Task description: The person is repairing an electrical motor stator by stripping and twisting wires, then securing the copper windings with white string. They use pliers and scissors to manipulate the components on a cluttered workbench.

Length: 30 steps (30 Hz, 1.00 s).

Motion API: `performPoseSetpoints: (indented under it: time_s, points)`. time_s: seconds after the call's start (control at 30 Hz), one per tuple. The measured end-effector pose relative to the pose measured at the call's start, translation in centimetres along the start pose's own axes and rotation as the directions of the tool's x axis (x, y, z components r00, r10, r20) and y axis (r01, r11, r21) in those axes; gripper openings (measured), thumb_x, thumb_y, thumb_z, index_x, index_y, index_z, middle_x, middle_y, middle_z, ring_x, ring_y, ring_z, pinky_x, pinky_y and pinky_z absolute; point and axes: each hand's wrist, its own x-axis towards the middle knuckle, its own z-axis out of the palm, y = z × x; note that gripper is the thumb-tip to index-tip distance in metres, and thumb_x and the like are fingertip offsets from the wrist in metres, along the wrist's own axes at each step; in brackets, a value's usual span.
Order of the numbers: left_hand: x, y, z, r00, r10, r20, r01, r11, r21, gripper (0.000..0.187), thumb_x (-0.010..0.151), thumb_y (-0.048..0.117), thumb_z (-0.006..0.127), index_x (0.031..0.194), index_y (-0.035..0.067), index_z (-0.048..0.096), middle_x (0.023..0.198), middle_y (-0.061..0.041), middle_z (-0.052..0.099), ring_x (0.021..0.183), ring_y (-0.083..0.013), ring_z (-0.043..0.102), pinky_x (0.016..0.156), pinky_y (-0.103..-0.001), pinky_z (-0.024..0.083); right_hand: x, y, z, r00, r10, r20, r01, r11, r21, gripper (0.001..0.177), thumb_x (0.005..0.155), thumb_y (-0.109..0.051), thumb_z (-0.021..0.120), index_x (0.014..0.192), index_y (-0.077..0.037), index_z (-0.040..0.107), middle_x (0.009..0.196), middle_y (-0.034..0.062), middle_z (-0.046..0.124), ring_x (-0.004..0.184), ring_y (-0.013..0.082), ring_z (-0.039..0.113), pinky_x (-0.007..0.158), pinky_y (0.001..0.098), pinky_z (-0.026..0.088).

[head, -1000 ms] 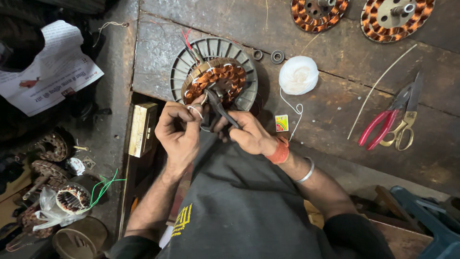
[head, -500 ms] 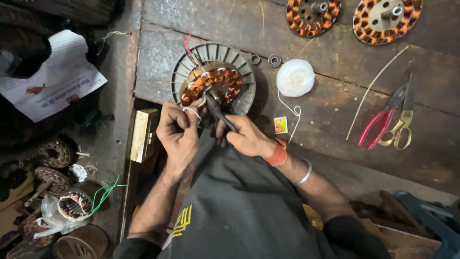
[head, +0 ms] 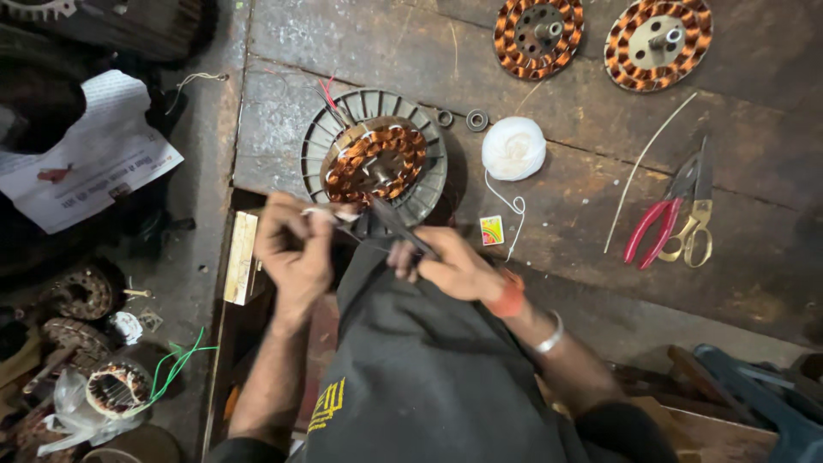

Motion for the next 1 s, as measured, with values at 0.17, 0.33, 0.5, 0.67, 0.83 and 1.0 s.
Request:
performPoseSetpoints:
  time_s: [0.17,0.33,0.5,0.67,0.83,1.0]
  points:
    - [1.0,-0.4,-5.7,0.951,-0.108,-0.291,0.078,0.990,-0.115,0.029,0.105,-0.002,0.065,0.093,0.009,0.042,0.094,-0.003,0.050,0.077,-0.0130,0.062,0.075,-0.030,0.059,-8.8,1.0,-4.4,0.773,0.040,-0.633,-0.190,0.967,-0.171,0.023,0.086,-0.002,0.053,0.101,0.001,0.070,0.091,0.0116,0.073,0.082,0.0196,0.069,0.074,0.0332,0.057]
    - [5.1,-1.4,-8.9,0.984,-0.116,-0.135,0.177,0.739,0.650,0.017,0.106,0.006,0.075,0.105,0.001,0.059,0.097,-0.013,0.063,0.083,-0.0238,0.065,0.073,-0.034,0.056,-13.2,3.8,-11.9,0.453,-0.399,-0.798,-0.729,0.350,-0.589,0.031,0.086,-0.018,0.073,0.111,0.001,0.070,0.108,0.0225,0.065,0.099,0.0402,0.065,0.087,0.0492,0.052]
    - [7.9,-2.4,-9.1,0.881,-0.355,0.313,-0.118,0.476,0.872,0.047,0.078,0.015,0.071,0.123,0.002,0.067,0.115,-0.028,0.066,0.094,-0.0426,0.067,0.079,-0.047,0.054,-12.5,5.1,-14.2,0.434,-0.474,-0.766,-0.803,0.183,-0.568,0.047,0.080,-0.023,0.082,0.117,0.001,0.068,0.116,0.0265,0.057,0.108,0.0470,0.058,0.094,0.0533,0.049]
    - [8.7,-3.7,-6.8,0.917,-0.302,0.260,0.099,0.805,0.585,0.032,0.106,0.027,0.062,0.120,0.000,0.069,0.107,-0.020,0.072,0.097,-0.0268,0.067,0.079,-0.038,0.054,-9.0,1.4,-9.5,0.394,-0.587,-0.707,-0.692,0.317,-0.648,0.042,0.088,-0.017,0.082,0.125,0.000,0.069,0.128,0.0229,0.056,0.120,0.0441,0.057,0.104,0.0522,0.048]
    - [11.0,-6.3,-3.7,0.775,-0.622,0.115,0.495,0.709,0.502,0.061,0.112,0.045,0.061,0.083,-0.008,0.068,0.066,-0.007,0.055,0.062,-0.0126,0.048,0.057,-0.035,0.039,-1.0,-4.3,-0.6,0.526,-0.453,-0.720,-0.023,0.839,-0.544,0.087,0.087,-0.032,0.088,0.153,-0.003,0.039,0.152,0.0177,0.049,0.142,0.0291,0.053,0.121,0.0445,0.047]
    - [11.1,-5.4,-2.9,0.911,-0.395,0.117,0.285,0.810,0.512,0.054,0.107,0.042,0.064,0.083,-0.006,0.071,0.064,-0.005,0.062,0.063,-0.0075,0.054,0.056,-0.029,0.045,6.3,-7.6,5.1,0.702,-0.620,-0.350,-0.111,0.390,-0.914,0.140,0.063,-0.052,0.100,0.159,0.000,0.013,0.163,0.0326,0.020,0.155,0.0476,0.022,0.128,0.0575,0.025]
